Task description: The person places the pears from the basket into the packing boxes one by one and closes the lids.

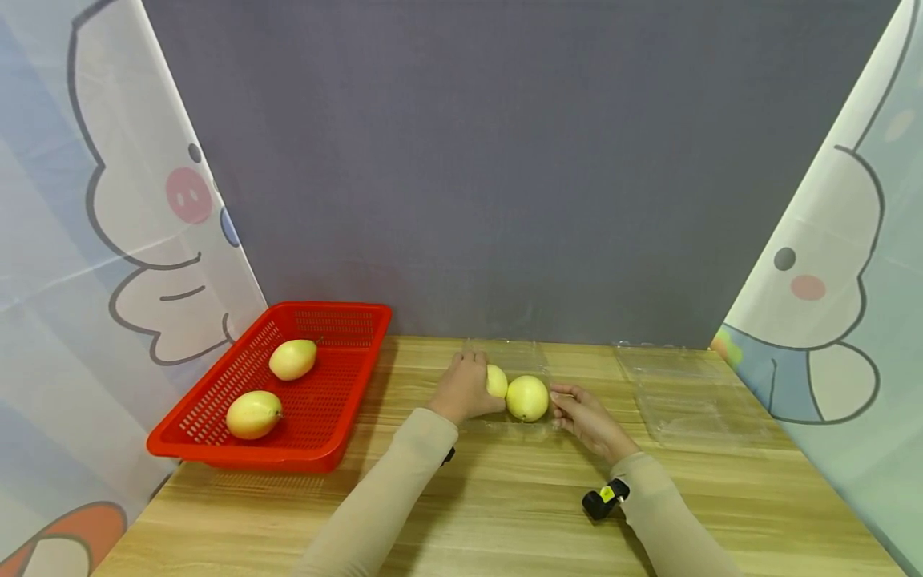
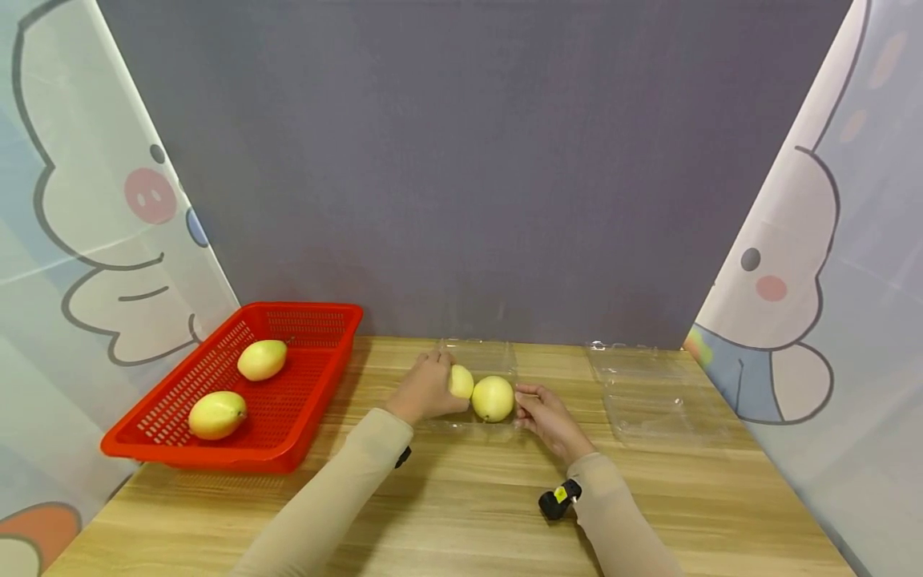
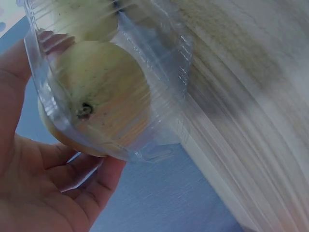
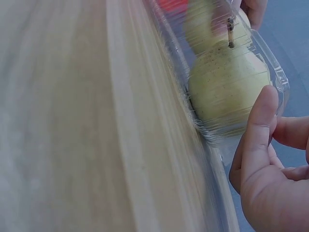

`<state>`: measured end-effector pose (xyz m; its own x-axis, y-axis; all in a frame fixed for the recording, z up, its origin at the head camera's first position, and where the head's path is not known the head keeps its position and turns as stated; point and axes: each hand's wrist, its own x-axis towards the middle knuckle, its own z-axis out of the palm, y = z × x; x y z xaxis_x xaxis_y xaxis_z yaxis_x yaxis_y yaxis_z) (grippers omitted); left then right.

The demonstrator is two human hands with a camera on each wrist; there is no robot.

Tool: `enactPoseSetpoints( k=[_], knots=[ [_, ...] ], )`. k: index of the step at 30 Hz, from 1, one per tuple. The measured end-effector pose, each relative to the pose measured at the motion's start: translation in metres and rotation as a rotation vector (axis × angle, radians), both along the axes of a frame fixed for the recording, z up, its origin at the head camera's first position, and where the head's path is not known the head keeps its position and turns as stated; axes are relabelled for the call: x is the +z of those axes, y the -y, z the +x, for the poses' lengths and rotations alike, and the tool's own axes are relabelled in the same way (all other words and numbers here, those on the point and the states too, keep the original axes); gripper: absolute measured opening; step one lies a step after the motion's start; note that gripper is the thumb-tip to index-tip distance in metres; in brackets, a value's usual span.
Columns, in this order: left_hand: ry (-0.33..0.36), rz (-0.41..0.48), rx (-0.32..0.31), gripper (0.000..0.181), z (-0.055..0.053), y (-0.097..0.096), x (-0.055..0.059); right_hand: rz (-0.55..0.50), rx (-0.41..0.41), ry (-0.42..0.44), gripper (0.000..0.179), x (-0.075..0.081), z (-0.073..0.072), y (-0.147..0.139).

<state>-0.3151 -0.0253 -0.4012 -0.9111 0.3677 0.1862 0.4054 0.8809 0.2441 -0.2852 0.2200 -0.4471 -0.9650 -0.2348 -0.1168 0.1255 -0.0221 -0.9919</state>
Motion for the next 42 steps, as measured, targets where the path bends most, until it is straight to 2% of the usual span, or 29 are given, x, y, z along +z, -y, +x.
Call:
enactPoseSetpoints(
  k=[9,14,19,25,31,33,39,42],
  knots=[
    [-0.072,-0.085,0.015,0.084,0.002,-0.004,-0.005,0.008,0.006,-0.004,0.048,-0.001,-0.001,-0.001],
    [-0.070,-0.154,0.032,0.084,0.005,-0.009,-0.006,0.008,-0.002,-0.001,0.047,-0.002,0.000,0.000],
    [-0.056,-0.168,0.049,0.082,0.007,-0.011,-0.005,0.013,-0.002,-0.002,0.047,-0.002,0.001,-0.001],
    [-0.053,-0.161,0.042,0.084,0.008,-0.009,-0.004,0.005,0.002,-0.006,0.050,-0.001,0.001,-0.001],
    [-0.020,-0.008,0.007,0.079,0.005,-0.001,-0.003,-0.006,-0.006,-0.001,0.049,0.000,0.002,0.000],
    [0.006,0.079,-0.012,0.074,0.002,0.003,-0.003,-0.022,-0.012,0.006,0.048,0.000,0.002,0.001],
    [0.176,0.397,-0.030,0.057,-0.010,0.019,-0.004,-0.047,-0.025,0.017,0.046,0.000,0.002,0.002],
    [0.187,0.499,-0.035,0.046,-0.015,0.025,-0.006,-0.041,-0.020,0.012,0.047,-0.001,0.003,0.002]
  ],
)
